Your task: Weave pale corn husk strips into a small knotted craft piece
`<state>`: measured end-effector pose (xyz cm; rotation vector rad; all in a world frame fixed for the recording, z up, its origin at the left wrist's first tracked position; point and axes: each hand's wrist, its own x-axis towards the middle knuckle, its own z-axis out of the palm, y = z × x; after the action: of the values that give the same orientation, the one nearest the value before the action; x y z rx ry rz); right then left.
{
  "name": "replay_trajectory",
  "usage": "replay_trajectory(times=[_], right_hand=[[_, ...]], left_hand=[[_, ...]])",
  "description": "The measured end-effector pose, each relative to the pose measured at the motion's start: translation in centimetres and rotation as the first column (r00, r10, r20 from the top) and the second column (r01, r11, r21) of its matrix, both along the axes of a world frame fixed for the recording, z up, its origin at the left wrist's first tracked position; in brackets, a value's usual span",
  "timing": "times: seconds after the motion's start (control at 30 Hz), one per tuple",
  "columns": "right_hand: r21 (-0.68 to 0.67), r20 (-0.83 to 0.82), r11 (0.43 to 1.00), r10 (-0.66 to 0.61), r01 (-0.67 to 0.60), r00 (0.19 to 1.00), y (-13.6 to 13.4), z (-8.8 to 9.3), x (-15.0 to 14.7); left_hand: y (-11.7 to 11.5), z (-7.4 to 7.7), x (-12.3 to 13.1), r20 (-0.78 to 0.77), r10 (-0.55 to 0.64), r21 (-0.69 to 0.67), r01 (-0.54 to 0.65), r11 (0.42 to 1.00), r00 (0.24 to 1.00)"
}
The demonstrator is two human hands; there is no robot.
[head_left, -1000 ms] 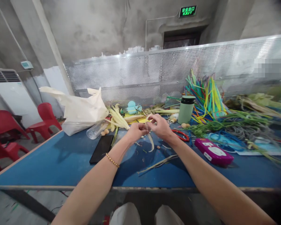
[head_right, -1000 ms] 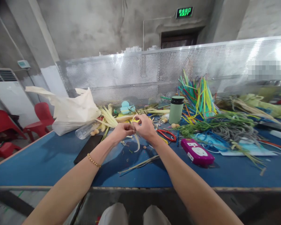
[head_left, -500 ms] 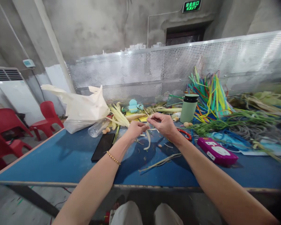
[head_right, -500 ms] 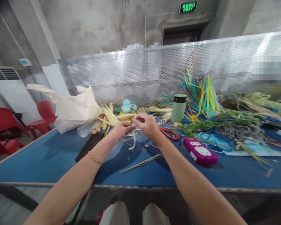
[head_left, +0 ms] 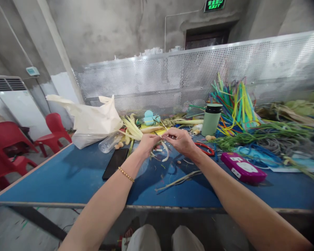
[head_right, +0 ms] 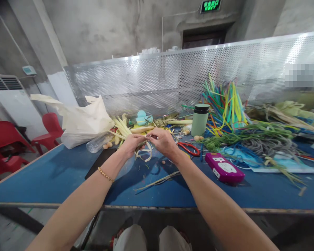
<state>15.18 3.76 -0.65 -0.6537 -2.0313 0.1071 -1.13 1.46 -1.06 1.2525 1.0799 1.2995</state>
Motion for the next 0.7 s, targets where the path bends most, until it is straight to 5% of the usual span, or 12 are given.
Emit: replay_trajectory(times=[0.7], right_hand=[[-0.013, -0.019, 0.999, 0.049, -0.049, 0.999, 0.67, -0.14, 0.63]], left_hand=[[0.05, 0.51, 0.00, 0.284, -0.119, -0.027, 0.133, 0.991, 0.951]])
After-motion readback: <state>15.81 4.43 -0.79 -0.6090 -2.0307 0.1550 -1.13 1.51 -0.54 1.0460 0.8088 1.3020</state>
